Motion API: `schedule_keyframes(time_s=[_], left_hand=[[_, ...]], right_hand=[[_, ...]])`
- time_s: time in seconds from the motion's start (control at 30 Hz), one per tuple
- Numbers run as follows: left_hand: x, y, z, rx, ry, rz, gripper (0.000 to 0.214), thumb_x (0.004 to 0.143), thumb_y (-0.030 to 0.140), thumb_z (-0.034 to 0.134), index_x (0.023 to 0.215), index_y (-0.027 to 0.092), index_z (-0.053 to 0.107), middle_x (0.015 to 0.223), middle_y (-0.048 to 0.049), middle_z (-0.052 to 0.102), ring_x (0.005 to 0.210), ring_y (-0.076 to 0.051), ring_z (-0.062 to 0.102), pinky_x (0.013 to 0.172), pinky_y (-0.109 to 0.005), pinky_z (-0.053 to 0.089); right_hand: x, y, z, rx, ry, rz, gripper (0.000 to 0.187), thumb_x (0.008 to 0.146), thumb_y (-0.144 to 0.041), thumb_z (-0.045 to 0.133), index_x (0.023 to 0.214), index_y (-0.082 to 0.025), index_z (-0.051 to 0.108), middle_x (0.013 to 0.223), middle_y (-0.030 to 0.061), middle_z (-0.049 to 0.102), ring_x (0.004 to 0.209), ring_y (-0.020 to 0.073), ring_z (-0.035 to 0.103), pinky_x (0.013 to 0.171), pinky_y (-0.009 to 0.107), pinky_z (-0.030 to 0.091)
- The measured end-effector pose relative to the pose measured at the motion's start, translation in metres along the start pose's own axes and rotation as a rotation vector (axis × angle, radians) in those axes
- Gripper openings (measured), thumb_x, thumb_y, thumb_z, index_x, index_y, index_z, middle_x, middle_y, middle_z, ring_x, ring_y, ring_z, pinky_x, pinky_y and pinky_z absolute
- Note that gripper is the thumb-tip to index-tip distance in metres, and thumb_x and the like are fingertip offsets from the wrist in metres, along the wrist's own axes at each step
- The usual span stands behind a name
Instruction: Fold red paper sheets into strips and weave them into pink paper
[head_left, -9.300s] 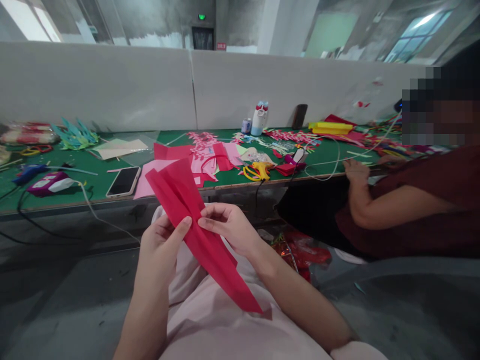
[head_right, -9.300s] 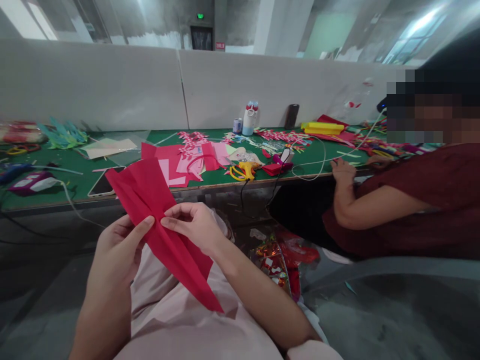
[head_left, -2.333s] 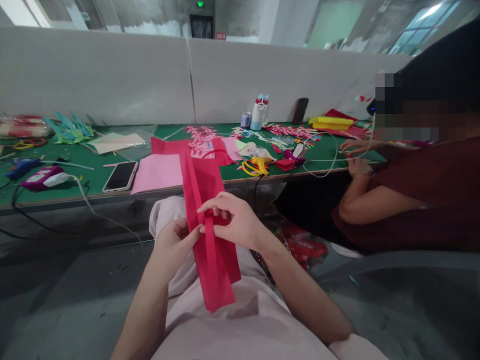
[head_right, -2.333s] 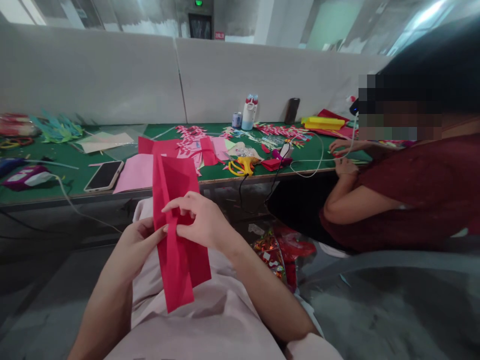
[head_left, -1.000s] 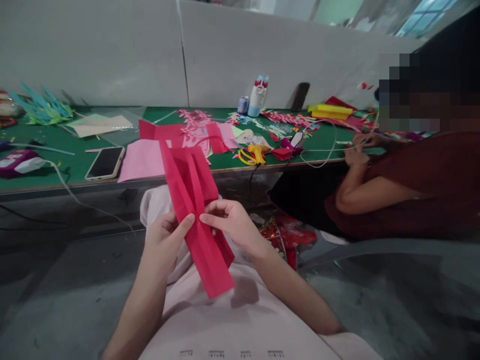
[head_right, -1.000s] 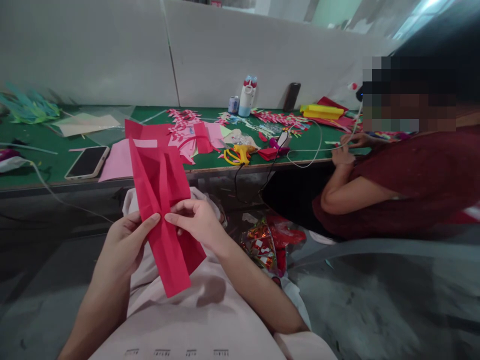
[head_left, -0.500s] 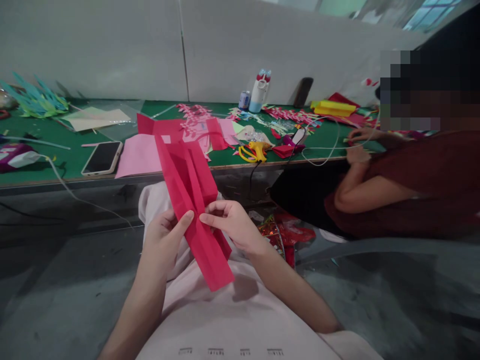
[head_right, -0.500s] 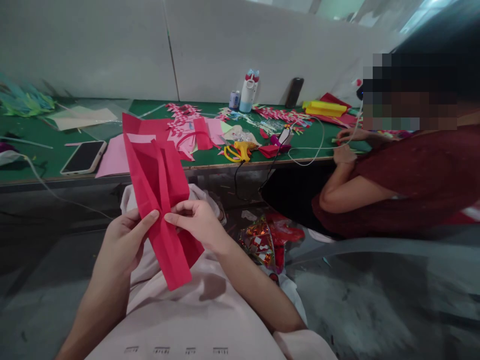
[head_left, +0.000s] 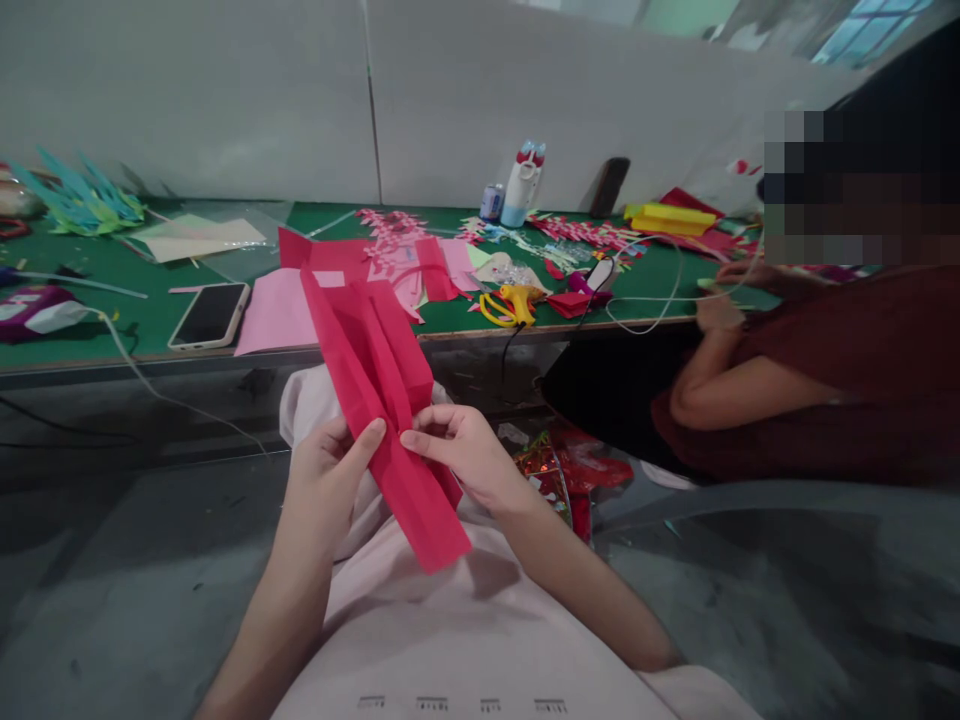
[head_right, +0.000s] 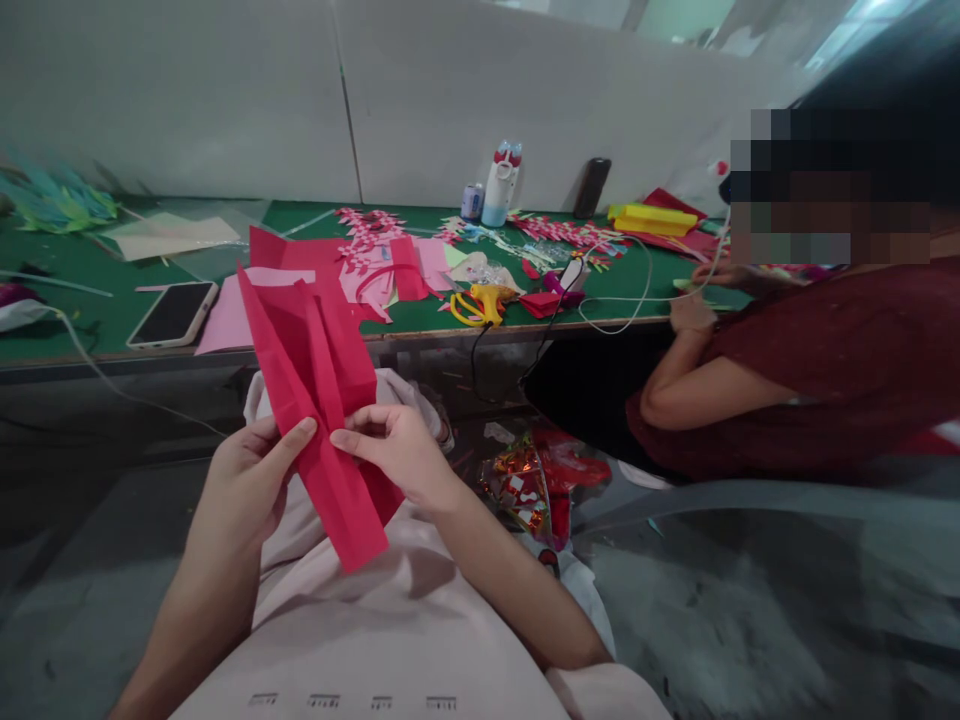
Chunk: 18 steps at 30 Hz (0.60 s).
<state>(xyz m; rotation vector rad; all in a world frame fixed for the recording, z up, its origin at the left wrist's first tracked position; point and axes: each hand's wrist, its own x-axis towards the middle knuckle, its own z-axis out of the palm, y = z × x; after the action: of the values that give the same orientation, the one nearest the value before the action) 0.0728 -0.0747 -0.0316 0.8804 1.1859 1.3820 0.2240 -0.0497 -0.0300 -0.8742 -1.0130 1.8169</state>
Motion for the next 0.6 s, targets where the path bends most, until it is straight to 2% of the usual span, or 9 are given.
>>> schedule_keyframes(time_s=[0.1,0.3,0.43,0.6], left_hand=[[0.0,0.001,-0.001,0.022,0.009,0.014,0.029,0.071,0.037,0.077,0.092,0.016,0.074,0.087,-0.0059,0.075,0.076,-0.017,0.066,0.07,-0.026,0.053],[0.002,0.0,-0.004,0.046,0.005,0.045,0.03,0.072,0.038,0.076,0.092,0.015,0.074,0.088,-0.0071,0.075,0.077,-0.019,0.066,0.07,-0.028,0.053],[0.003,0.001,-0.003,0.039,0.012,0.055,0.031,0.07,0.038,0.077,0.09,0.015,0.074,0.084,-0.0068,0.075,0.072,-0.018,0.065,0.065,-0.027,0.053],[0.003,0.003,-0.002,0.009,0.026,0.051,0.028,0.07,0.037,0.077,0.087,0.015,0.074,0.082,-0.0047,0.074,0.072,-0.017,0.065,0.067,-0.027,0.052]], right_hand=[[-0.001,0.0,0.002,0.022,0.008,-0.015,0.032,0.055,-0.036,0.086,0.069,-0.016,0.064,0.07,-0.0028,0.062,0.062,0.0089,0.056,0.067,0.023,0.048],[-0.004,-0.003,0.001,-0.017,-0.02,0.068,0.034,0.052,-0.036,0.087,0.069,-0.016,0.066,0.067,-0.0015,0.064,0.06,0.0098,0.056,0.062,0.023,0.047],[-0.003,0.002,-0.001,0.005,-0.009,0.039,0.032,0.055,-0.036,0.086,0.069,-0.016,0.065,0.066,-0.0023,0.063,0.059,0.0089,0.056,0.062,0.022,0.046],[-0.002,0.01,-0.001,0.047,0.018,-0.018,0.03,0.059,-0.035,0.084,0.07,-0.017,0.064,0.069,-0.0044,0.063,0.063,0.0076,0.056,0.066,0.02,0.047]])
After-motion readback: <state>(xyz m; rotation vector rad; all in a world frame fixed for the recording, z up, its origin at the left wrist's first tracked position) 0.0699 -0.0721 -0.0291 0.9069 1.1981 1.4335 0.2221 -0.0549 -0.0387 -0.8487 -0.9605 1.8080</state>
